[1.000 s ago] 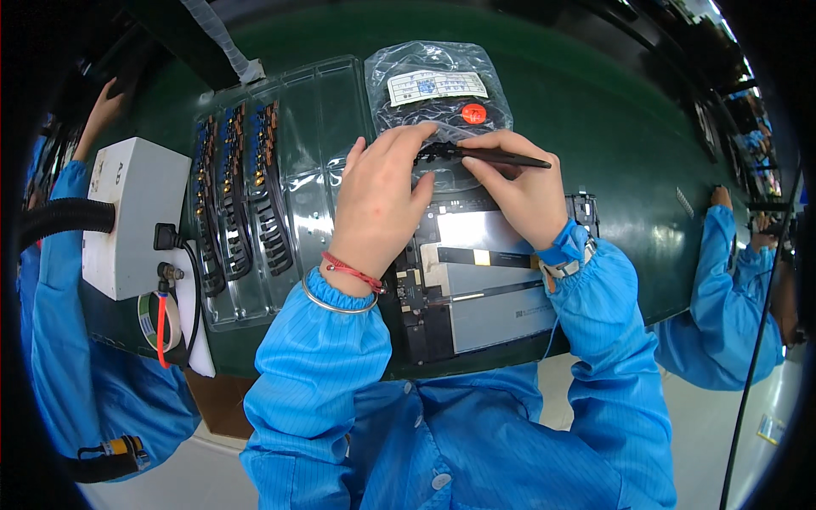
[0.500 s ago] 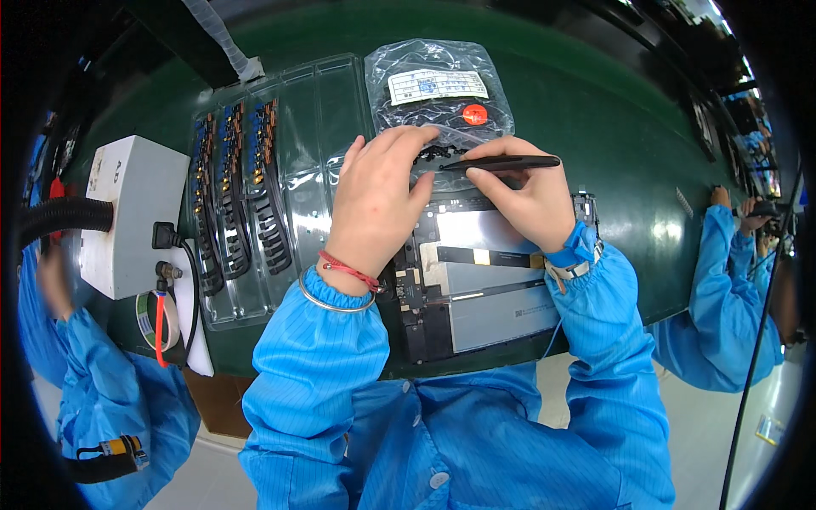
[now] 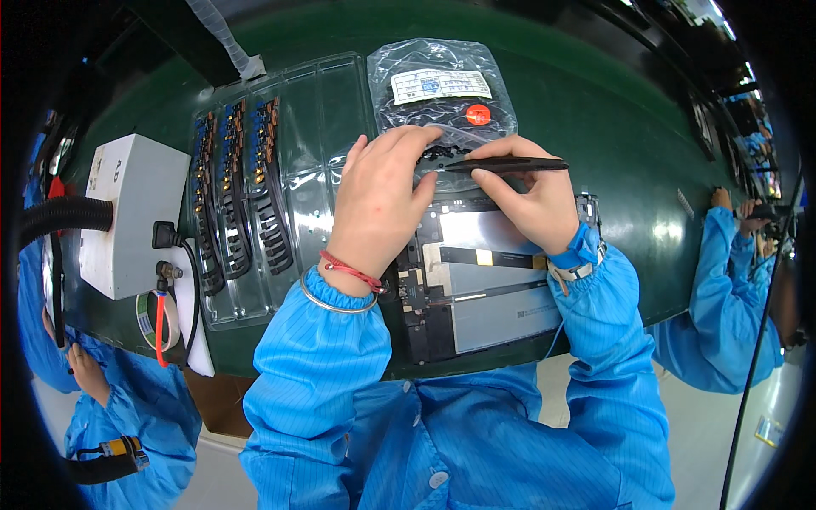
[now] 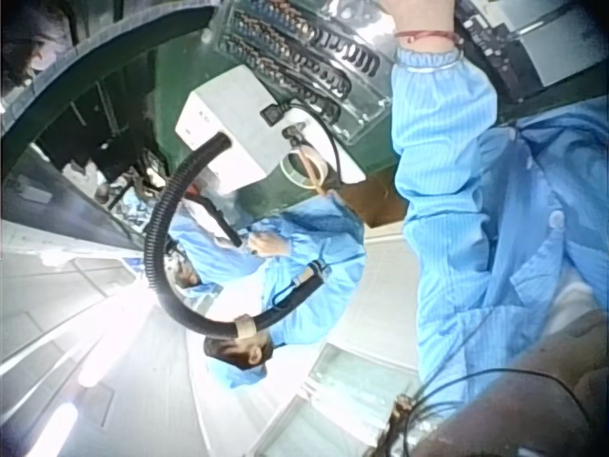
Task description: Assembling internal components and connecting ribbon cables into a tablet housing on a production line.
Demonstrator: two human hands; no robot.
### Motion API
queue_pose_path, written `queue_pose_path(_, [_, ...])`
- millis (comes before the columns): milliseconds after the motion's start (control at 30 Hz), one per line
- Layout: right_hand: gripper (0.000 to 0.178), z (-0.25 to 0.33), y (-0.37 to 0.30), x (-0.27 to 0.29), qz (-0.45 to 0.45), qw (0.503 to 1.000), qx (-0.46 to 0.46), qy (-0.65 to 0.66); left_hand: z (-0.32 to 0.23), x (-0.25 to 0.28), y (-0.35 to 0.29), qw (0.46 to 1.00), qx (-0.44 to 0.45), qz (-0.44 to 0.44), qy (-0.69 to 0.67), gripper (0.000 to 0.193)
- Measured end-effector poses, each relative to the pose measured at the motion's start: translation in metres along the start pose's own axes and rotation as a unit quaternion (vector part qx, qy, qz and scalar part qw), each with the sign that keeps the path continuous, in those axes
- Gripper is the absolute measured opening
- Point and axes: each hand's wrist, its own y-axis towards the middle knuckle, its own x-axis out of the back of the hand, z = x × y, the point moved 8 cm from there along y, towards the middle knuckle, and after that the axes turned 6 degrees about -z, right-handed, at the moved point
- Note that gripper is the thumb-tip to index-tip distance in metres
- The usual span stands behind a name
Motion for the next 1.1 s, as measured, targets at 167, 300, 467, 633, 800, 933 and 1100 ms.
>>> queue_pose_path(167, [0.018, 0.002, 0.0, -0.001, -0.008, 0.999, 0.037, -0.006, 0.0, -0.001, -0.001, 1.0, 0.0, -0.002, -0.004, 0.037])
queue_pose_path(300, [0.018, 0.002, 0.001, -0.004, -0.004, 0.999, 0.041, -0.006, 0.001, 0.0, -0.001, 1.0, 0.001, -0.002, -0.007, 0.037])
queue_pose_path(467, [0.018, 0.003, 0.004, -0.003, -0.003, 0.999, 0.03, -0.026, 0.001, 0.002, 0.003, 1.0, -0.006, -0.006, 0.001, 0.037])
queue_pose_path(633, [0.017, 0.014, -0.006, 0.024, -0.043, 0.995, -0.002, 0.092, -0.01, 0.002, 0.006, 1.0, -0.016, 0.003, 0.019, 0.032])
queue_pose_path(800, [0.017, 0.042, -0.077, 0.085, -0.115, 0.981, -0.012, 0.153, -0.022, 0.013, -0.003, 0.995, -0.063, -0.066, 0.028, 0.01])
queue_pose_path(933, [0.017, 0.045, -0.133, 0.097, -0.187, 0.921, 0.005, 0.341, -0.033, 0.039, -0.007, 0.986, -0.088, -0.142, -0.017, 0.011])
queue_pose_path(1100, [0.021, 0.086, -0.145, -0.022, -0.021, 0.803, -0.104, 0.586, -0.053, 0.11, -0.061, 0.872, 0.029, -0.26, -0.413, 0.02])
